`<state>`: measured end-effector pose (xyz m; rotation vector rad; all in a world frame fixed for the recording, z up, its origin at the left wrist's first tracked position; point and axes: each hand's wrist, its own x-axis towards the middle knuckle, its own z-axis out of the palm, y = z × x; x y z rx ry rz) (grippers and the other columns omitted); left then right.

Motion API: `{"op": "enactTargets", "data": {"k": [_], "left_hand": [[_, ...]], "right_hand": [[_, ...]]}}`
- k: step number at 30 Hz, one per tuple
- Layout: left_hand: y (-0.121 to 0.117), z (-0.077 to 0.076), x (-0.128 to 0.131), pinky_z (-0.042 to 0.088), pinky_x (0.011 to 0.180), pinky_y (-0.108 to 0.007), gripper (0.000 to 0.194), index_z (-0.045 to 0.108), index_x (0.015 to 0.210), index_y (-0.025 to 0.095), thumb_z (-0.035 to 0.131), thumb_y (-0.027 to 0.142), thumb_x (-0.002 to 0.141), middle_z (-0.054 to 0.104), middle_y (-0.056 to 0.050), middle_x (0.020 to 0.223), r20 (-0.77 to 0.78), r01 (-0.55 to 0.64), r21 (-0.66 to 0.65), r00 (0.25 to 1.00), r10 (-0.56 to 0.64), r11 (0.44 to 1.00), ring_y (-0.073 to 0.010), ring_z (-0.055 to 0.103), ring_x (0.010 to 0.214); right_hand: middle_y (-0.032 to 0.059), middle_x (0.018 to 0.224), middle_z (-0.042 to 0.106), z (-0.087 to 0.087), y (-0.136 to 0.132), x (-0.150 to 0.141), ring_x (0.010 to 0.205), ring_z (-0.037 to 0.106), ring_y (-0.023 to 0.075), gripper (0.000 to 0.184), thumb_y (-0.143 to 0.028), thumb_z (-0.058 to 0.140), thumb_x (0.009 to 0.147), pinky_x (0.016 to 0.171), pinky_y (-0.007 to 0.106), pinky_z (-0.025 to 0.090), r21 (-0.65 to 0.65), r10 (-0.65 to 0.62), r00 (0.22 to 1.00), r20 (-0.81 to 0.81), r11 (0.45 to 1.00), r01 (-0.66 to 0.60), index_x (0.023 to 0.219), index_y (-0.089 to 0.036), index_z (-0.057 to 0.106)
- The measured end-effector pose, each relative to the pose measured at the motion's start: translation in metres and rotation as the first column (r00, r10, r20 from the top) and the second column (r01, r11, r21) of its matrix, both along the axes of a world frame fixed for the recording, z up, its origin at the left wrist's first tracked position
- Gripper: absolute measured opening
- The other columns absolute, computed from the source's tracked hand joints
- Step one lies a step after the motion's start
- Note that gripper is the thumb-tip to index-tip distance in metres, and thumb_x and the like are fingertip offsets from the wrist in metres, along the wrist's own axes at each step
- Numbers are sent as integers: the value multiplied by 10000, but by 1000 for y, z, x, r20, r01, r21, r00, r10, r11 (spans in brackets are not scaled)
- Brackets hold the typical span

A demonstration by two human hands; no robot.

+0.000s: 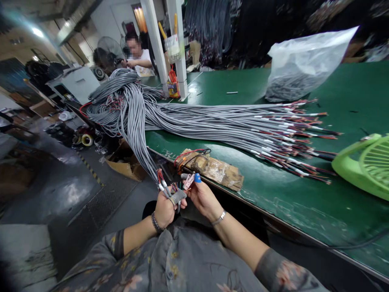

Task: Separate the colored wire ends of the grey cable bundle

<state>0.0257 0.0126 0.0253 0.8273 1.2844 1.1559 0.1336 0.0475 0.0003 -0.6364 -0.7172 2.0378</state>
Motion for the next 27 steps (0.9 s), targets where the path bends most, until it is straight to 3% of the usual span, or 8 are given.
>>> {"op": "enactTargets", "data": {"k": [8, 13, 22, 27], "left_hand": [[2, -4, 1, 351, 405, -219, 404, 539, 502, 167, 732, 516, 562, 544, -2, 417, -7, 8, -22, 1000, -8, 1000, -83, 442, 368], [1, -6, -1, 357, 399, -220, 395, 560, 513, 159, 744, 503, 573, 551, -4, 413, 1, 15, -3, 1000, -15, 1000, -85, 450, 357], [-15, -19, -19, 426, 446, -204, 358, 618, 623, 142, 714, 482, 686, 611, -10, 486, -14, 6, 137, 1000, -4, 991, -92, 525, 423], [-8, -9, -16, 458, 448, -217, 388, 604, 601, 148, 717, 512, 669, 618, -14, 487, -88, -75, 197, 992, 94, 977, -109, 556, 429]], "right_hand": [[-37, 450, 504, 12, -2, -3, 373, 437, 149, 578, -765, 512, 725, 485, 336, 411, 22, -4, 999, 50, 1000, 2, 908, -229, 629], [-32, 478, 524, 7, -4, -1, 377, 454, 152, 561, -774, 540, 694, 435, 314, 389, -38, 29, 1000, 2, 999, -29, 823, -233, 615], [32, 754, 679, -3, 2, 11, 608, 575, 140, 444, -637, 708, 664, 550, 251, 488, -199, -104, 994, -27, 975, 96, 783, -210, 698], [4, 704, 682, -1, 3, 11, 622, 585, 115, 397, -544, 811, 590, 545, 198, 497, -163, -182, 983, 16, 970, 182, 775, -205, 722]]}}
